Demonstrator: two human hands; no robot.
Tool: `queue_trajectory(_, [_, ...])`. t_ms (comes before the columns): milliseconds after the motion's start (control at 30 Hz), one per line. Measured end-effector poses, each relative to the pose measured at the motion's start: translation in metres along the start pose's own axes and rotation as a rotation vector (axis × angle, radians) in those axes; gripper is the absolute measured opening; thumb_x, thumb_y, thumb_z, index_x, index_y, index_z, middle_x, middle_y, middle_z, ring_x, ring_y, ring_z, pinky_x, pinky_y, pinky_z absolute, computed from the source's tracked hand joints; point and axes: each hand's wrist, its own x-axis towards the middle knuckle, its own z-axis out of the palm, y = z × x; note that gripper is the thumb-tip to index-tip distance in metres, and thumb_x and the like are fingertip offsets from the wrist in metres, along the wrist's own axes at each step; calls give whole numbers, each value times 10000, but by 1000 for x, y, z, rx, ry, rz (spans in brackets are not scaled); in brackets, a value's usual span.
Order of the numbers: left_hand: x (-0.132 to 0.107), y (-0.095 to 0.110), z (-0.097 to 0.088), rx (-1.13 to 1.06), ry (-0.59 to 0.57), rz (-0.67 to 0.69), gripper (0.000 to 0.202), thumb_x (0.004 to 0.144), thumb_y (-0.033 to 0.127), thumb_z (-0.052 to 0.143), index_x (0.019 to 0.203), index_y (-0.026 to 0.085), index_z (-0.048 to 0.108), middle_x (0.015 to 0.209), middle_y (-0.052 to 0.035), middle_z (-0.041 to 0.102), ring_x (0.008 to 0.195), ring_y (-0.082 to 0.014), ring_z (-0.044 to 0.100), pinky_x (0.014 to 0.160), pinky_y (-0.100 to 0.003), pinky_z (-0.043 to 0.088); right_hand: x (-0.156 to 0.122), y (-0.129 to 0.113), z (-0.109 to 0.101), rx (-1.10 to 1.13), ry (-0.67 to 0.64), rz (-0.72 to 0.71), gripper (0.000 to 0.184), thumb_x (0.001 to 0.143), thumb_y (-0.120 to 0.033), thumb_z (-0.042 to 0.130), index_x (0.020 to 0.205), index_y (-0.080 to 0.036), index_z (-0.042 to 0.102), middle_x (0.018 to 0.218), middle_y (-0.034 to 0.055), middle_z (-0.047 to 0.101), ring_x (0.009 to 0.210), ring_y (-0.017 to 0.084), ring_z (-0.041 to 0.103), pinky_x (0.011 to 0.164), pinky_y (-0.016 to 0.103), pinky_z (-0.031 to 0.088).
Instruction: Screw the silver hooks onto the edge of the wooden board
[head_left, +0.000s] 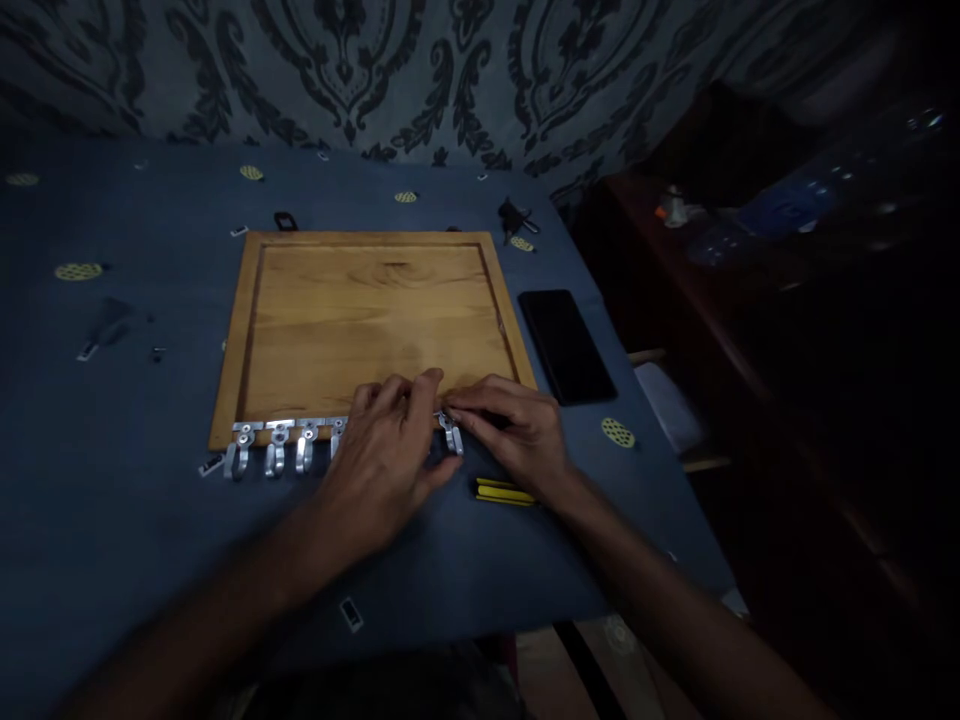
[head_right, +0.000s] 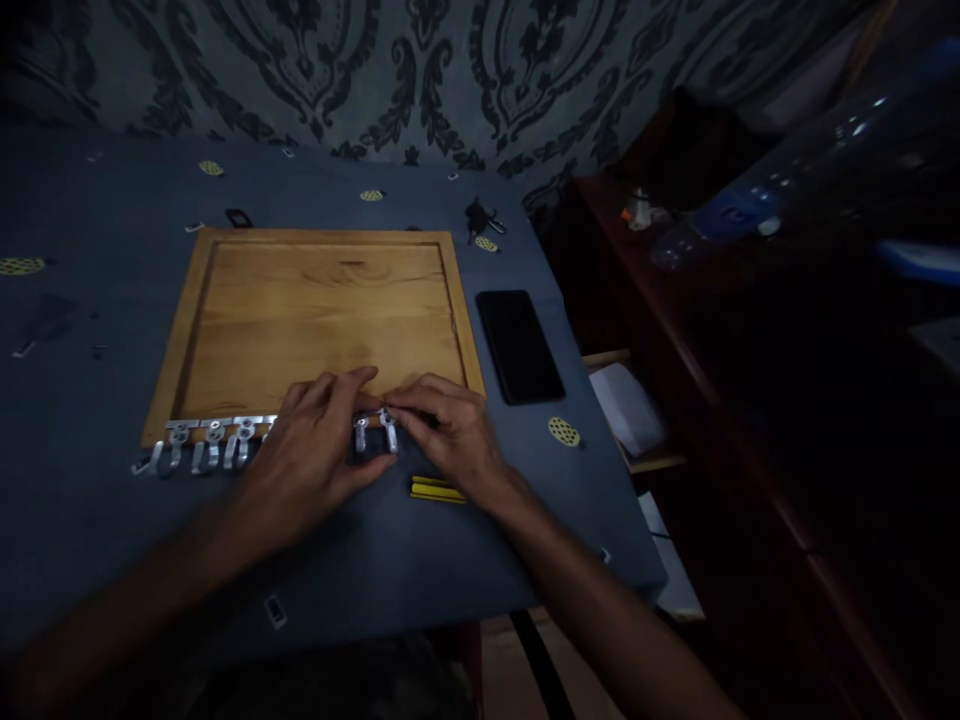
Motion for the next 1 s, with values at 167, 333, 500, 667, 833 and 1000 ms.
queue_trajectory(167, [0,-1,1,22,5,12,621,853,250,746,1359,131,406,1168,-115,675,1109,-297,590,964,-429,432,0,0,0,-96,-34,-81,133,917,-178,669,987,-230,768,883,18,771,788,127,730,713,245,600])
queue_trajectory(333, [0,-2,1,17,6,23,630,846,239,747,1361,120,404,1161,-116,681,1104,-294,588,959,-430,432,1,-2,-4,-206,-93,-168,174,959,-199,605,1010,-227,770,864,34,746,798,140,715,731,262,603])
queue_trajectory(500, [1,-1,-1,13,-7,-1,641,833,252,766,1357,132,418,1181,-110,684,1118,-293,591,957,-418,429,0,-5,-8,-245,-141,-201,204,966,-185,587,1074,-227,755,913,47,734,857,161,709,760,295,609])
queue_trajectory(667, [2,0,-1,10,-11,3,648,840,246,769,1362,122,406,1199,-112,686,1133,-289,595,960,-412,423,0,-11,-14,-168,-53,-179,259,966,-151,579,1179,-221,709,942,43,736,853,142,717,738,266,609])
queue_trajectory(833, [2,-1,-2,-2,-2,14,675,838,240,777,1377,128,386,1185,-101,698,1163,-283,591,960,-398,416,-7,-25,-32,-210,-67,-76,145,963,-190,607,1038,-220,728,846,23,730,765,138,711,702,265,597])
queue_trajectory(1000, [2,0,-3,-13,-2,17,656,841,230,768,1364,130,384,1180,-91,704,1166,-279,592,961,-401,417,-31,-30,-49,-360,-280,-84,283,935,-440,630,1063,-198,703,883,43,712,721,154,708,598,275,575])
